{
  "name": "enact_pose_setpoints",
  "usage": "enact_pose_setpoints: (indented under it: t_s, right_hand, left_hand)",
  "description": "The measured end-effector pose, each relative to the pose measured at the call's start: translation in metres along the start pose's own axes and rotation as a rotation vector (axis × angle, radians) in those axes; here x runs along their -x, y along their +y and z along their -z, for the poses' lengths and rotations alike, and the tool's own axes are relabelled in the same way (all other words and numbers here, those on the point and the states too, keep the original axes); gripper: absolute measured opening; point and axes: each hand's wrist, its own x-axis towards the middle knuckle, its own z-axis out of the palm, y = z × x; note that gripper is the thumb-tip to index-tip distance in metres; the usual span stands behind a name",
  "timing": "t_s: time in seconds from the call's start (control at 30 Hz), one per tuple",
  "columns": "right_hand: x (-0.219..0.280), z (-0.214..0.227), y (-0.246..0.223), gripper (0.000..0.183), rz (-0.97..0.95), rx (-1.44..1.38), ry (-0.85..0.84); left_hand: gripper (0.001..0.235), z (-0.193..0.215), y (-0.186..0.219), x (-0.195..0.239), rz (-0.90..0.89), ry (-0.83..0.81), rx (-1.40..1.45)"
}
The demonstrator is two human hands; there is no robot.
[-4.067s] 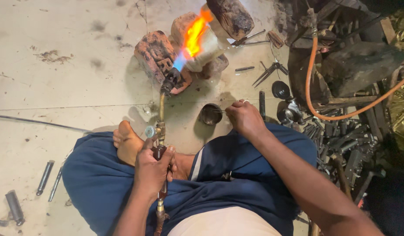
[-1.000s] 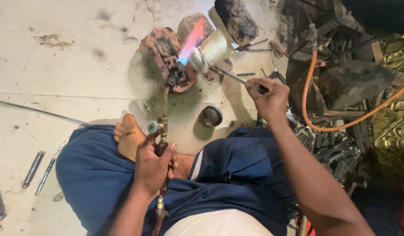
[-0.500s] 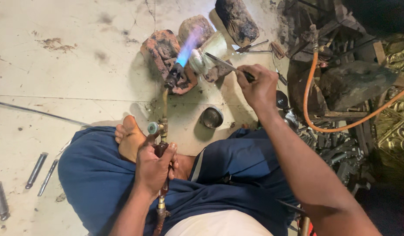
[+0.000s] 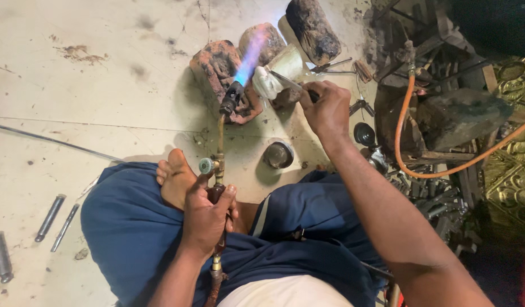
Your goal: The person applies a dark liquid from a small container onto the rim of a white ceramic object using a brush. The person then uses a blowtorch to heat the object while continuing to apply the liquid.
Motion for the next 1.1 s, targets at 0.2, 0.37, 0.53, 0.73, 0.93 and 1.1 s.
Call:
enact_pose_setpoints:
  t_s: [0.2,0.37,0.53,0.73,0.93,1.1]
  right_hand:
    - [-0.001,-0.001,-0.007,0.015,0.001,-0.015,-0.005]
    - [-0.002,-0.003,-0.009,0.015,0.021,0.02,-0.006]
    - [-0.001,-0.005,-0.008,0.016,0.041,0.04,0.005]
    - [-0.001,-0.005,-0.008,0.016,0.02,0.006,0.026]
    - [0.015,0.03,-0.015,0.016,-0.045,0.073,0.073]
    - [0.036,0.053,-0.017,0.015,0.047,0.012,0.128]
  left_hand:
    - [0.042,0.0,0.001,0.001,-0.009,-0.018,0.028]
    - [0.045,0.0,0.002,0.0,-0.008,-0.018,0.015]
    - [0.046,0.001,0.001,0.0,0.012,-0.007,0.007]
    - [0.036,0.001,-0.001,-0.002,0.007,-0.02,-0.003]
    - [0.039,0.001,0.001,-0.001,0.046,-0.009,-0.019]
    - [0.035,-0.001,-0.002,-0.003,0.06,0.013,-0.023]
